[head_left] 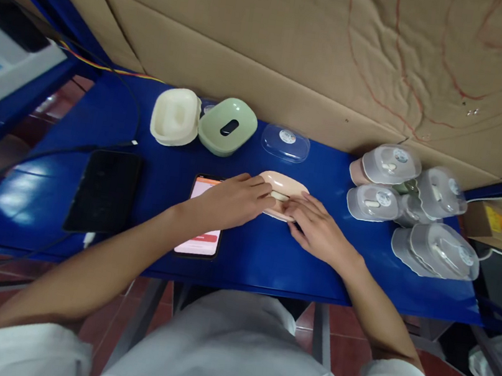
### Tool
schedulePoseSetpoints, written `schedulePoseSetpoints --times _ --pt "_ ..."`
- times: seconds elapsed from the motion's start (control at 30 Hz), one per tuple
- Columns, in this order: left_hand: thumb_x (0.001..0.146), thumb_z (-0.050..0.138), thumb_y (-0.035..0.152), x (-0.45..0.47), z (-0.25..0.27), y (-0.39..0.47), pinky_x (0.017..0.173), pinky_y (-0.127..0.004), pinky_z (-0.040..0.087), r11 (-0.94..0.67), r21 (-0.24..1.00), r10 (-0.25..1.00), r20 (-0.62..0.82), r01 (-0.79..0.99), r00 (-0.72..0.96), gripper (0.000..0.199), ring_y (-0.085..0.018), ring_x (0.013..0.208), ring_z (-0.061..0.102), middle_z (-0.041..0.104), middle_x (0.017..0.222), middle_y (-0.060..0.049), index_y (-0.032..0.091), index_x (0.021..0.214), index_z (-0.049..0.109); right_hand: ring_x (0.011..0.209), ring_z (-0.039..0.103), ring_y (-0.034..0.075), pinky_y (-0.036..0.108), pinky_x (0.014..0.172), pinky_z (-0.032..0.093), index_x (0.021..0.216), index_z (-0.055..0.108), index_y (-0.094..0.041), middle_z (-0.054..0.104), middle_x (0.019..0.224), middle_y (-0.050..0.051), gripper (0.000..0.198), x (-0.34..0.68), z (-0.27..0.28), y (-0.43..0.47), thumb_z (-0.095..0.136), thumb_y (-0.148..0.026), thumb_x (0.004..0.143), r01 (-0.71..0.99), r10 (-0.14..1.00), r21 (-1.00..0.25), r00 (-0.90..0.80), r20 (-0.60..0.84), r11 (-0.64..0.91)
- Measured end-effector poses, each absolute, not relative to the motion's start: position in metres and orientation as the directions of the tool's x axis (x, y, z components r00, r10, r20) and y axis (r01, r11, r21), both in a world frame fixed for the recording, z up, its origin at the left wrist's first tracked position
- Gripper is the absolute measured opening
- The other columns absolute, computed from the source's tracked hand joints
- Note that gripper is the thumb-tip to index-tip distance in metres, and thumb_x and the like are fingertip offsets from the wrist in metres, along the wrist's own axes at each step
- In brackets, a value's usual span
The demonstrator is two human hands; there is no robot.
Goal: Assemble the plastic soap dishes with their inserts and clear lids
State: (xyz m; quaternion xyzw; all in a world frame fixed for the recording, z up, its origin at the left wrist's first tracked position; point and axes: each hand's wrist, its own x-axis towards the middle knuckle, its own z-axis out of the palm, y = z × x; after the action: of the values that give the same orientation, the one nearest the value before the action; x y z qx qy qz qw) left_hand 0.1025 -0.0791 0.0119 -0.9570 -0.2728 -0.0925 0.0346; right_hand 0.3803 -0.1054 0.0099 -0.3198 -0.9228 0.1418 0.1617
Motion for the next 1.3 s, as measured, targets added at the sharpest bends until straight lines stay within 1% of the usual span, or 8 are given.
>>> schedulePoseSetpoints --times 0.27,0.5,0.67,0.77,0.87,1.0,1.1,1.3 --pt "0.103 0.064 0.019 0.098 0.01 -0.078 0.087 -0.038 0.05 -0.848 0.043 0.522 0.243 0.528 0.818 0.007 -0.026 0.106 0.067 0.073 0.112 -0.01 0.017 0.103 0.07 0.162 0.041 0.028 0.061 0.133 0.036 0.156 0.056 -0.024 0.055 0.165 0.012 0.051 0.382 -0.013 -0.016 0.031 -0.04 0.115 0.625 0.764 -0.443 -0.565 0.311 0.642" --pt "0.104 0.065 0.02 0.097 0.01 -0.078 0.076 -0.028 0.051 -0.815 0.172 0.579 0.21 0.553 0.788 0.006 -0.021 0.105 0.066 0.069 0.114 -0.008 0.018 0.103 0.07 0.135 0.057 0.038 0.067 0.119 0.044 0.153 0.061 -0.028 0.063 0.139 0.015 0.057 0.401 -0.031 0.004 0.061 -0.055 0.103 0.797 0.829 -0.252 -0.48 0.287 0.549" --pt "0.104 0.065 0.022 0.101 0.014 -0.083 0.071 -0.026 0.052 -0.794 0.128 0.607 0.146 0.594 0.781 0.007 -0.022 0.107 0.064 0.068 0.115 -0.009 0.018 0.106 0.069 0.156 0.042 0.038 0.066 0.126 0.041 0.147 0.059 -0.026 0.053 0.151 0.016 0.05 0.424 -0.032 -0.029 0.055 -0.055 0.107 0.796 0.846 -0.308 -0.43 0.316 0.52" --pt "0.107 0.06 0.025 0.104 0.012 -0.083 0.072 -0.027 0.055 -0.783 0.135 0.622 0.153 0.607 0.768 0.011 -0.023 0.108 0.064 0.067 0.114 -0.009 0.018 0.106 0.069 0.147 0.053 0.037 0.062 0.125 0.046 0.144 0.061 -0.025 0.059 0.144 0.016 0.047 0.426 -0.022 -0.041 0.053 -0.054 0.108 0.798 0.856 -0.337 -0.392 0.337 0.499" --pt "0.106 0.062 0.023 0.105 0.007 -0.082 0.086 -0.035 0.061 -0.75 0.194 0.662 0.201 0.633 0.722 0.016 -0.026 0.112 0.065 0.065 0.124 -0.013 0.018 0.12 0.067 0.132 0.064 0.034 0.058 0.119 0.053 0.147 0.061 -0.027 0.066 0.135 0.014 0.046 0.414 -0.007 -0.054 0.053 -0.052 0.109 0.784 0.855 -0.385 -0.338 0.394 0.487" --pt "0.097 0.077 0.032 0.104 0.003 -0.079 0.113 -0.059 0.053 -0.675 0.3 0.736 0.337 0.673 0.588 0.062 -0.04 0.137 0.056 0.048 0.155 -0.023 0.019 0.152 0.05 0.131 0.065 0.034 0.058 0.115 0.056 0.159 0.054 -0.036 0.066 0.137 0.012 0.052 0.389 0.001 -0.078 0.056 -0.049 0.109 0.731 0.83 -0.405 -0.415 0.373 0.548" --pt "0.099 0.075 0.043 0.103 0.001 -0.077 0.116 -0.062 0.052 -0.637 0.377 0.77 0.344 0.672 0.537 0.073 -0.044 0.148 0.049 0.042 0.163 -0.024 0.022 0.16 0.04 0.14 0.059 0.037 0.062 0.118 0.053 0.162 0.052 -0.04 0.062 0.148 0.012 0.054 0.373 -0.003 -0.092 0.058 -0.046 0.109 0.71 0.786 -0.349 -0.494 0.372 0.611" --pt "0.102 0.07 0.044 0.101 -0.004 -0.075 0.099 -0.048 0.065 -0.612 0.426 0.789 0.267 0.667 0.553 0.06 -0.037 0.138 0.06 0.052 0.153 -0.018 0.024 0.153 0.047 0.146 0.057 0.039 0.061 0.111 0.057 0.175 0.026 -0.039 0.055 0.165 0.014 0.074 0.361 -0.013 -0.107 0.059 -0.042 0.108 0.772 0.749 -0.122 -0.546 0.375 0.624"
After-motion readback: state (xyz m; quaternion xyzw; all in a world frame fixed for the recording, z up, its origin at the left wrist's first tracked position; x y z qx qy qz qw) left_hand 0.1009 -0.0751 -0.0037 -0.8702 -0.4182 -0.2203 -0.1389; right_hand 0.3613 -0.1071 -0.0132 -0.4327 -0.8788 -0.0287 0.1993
